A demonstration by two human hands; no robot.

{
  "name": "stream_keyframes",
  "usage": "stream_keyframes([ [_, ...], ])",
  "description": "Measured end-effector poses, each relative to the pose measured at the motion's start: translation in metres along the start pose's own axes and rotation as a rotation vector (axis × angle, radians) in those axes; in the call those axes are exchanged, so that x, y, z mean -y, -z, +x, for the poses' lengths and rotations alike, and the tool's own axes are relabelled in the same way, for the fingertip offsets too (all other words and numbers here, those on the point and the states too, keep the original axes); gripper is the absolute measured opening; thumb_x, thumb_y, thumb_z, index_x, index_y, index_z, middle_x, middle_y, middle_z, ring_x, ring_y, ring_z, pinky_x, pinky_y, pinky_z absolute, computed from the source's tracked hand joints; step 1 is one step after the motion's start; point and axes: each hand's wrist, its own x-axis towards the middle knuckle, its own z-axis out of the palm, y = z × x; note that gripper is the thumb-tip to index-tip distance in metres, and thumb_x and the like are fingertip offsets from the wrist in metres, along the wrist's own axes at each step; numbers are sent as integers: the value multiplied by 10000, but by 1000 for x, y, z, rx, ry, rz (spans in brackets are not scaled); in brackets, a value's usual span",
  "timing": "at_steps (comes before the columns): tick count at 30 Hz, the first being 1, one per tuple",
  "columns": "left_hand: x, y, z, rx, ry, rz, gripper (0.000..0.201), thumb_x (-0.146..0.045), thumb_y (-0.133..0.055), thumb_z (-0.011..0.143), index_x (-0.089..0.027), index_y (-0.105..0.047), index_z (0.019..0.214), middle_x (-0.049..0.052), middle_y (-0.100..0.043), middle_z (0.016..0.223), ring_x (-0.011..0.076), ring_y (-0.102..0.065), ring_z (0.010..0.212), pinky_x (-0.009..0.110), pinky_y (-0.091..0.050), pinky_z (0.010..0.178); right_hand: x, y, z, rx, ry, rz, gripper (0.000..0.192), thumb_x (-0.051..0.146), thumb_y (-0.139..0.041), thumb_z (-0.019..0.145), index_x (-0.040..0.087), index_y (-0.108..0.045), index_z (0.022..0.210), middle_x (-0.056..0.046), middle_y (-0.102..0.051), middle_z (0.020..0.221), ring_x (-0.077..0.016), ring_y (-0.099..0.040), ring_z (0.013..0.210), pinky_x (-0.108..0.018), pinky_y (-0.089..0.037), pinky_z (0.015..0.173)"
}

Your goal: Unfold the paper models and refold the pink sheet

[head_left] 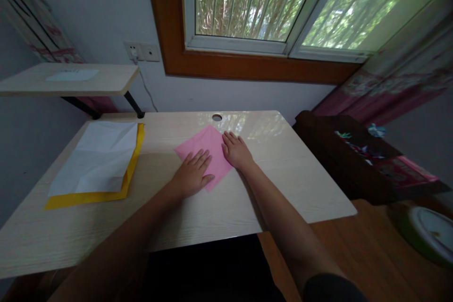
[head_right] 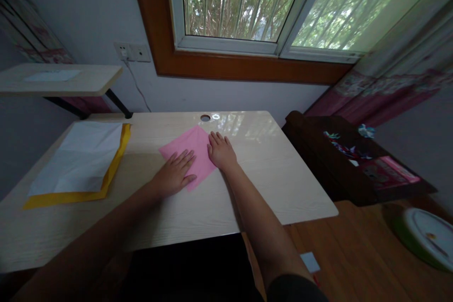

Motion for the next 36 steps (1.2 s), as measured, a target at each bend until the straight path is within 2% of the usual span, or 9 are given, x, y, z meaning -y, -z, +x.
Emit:
stream_keyframes([
  [7,73,6,-7,-28,343,80,678,-507,-249,1032,-90,-342,1558,167,-280,1649,279,-233,1546,493,-195,1251,1,0,-3,-16,-8,16,531,366,-298,1054,158,-429,1524,-76,-372,1613,-277,-333,1501,-506,-253,1229],
  [11,90,7,-4,-80,422,52,624,-459,-338,1010,-93,-424,1508,156,-388,1604,277,-341,1496,452,-260,1231,-1,1,-3,-20,1,33,517,369,-319,1054,170,-450,1513,-65,-392,1605,-281,-338,1498,-507,-259,1226],
  [14,89,15,3,-98,424,20,635,-453,-441,970,-76,-456,1481,170,-504,1513,288,-439,1415,412,-307,1207,-4,2,-3,-7,22,57,490,378,-344,1052,217,-491,1490,-38,-429,1585,-286,-350,1489,-517,-274,1216],
  [19,81,36,18,-18,448,-107,731,-464,-580,897,-99,-414,1508,190,-567,1416,298,-529,1323,408,-388,1139,-8,6,-6,5,87,110,418,403,-436,1028,326,-584,1412,28,-488,1543,-311,-368,1473,-547,-294,1195],
  [25,78,45,23,84,569,-581,783,-374,-621,857,-141,-336,1548,100,-704,1119,203,-704,823,308,-545,739,-12,4,-7,-18,148,167,382,393,-497,1004,335,-637,1354,26,-536,1504,-303,-410,1446,-542,-321,1182],
  [27,78,45,20,71,559,-569,776,-350,-640,841,-128,-367,1533,105,-699,1108,209,-696,844,311,-537,753,-14,2,-6,-29,162,183,378,386,-509,997,325,-648,1343,17,-550,1491,-308,-424,1435,-547,-334,1175],
  [30,76,45,17,-19,514,-371,742,-348,-718,782,-108,-498,1448,156,-645,1244,274,-632,1112,366,-476,977,-16,-2,-4,-48,187,190,377,388,-527,989,319,-656,1336,3,-560,1481,-326,-434,1425,-564,-346,1164],
  [32,74,44,18,-35,498,-361,728,-363,-722,785,-109,-518,1435,172,-614,1304,290,-599,1171,389,-441,1034,-16,-3,-4,-61,203,187,378,393,-532,988,322,-654,1339,-5,-560,1482,-334,-437,1420,-573,-350,1159],
  [36,70,44,23,-35,532,-601,768,-420,-701,809,-99,-475,1469,189,-587,1336,242,-648,1012,331,-510,862,-15,-3,-5,-76,223,185,379,397,-536,989,324,-649,1343,-20,-554,1486,-336,-434,1419,-573,-347,1161],
])
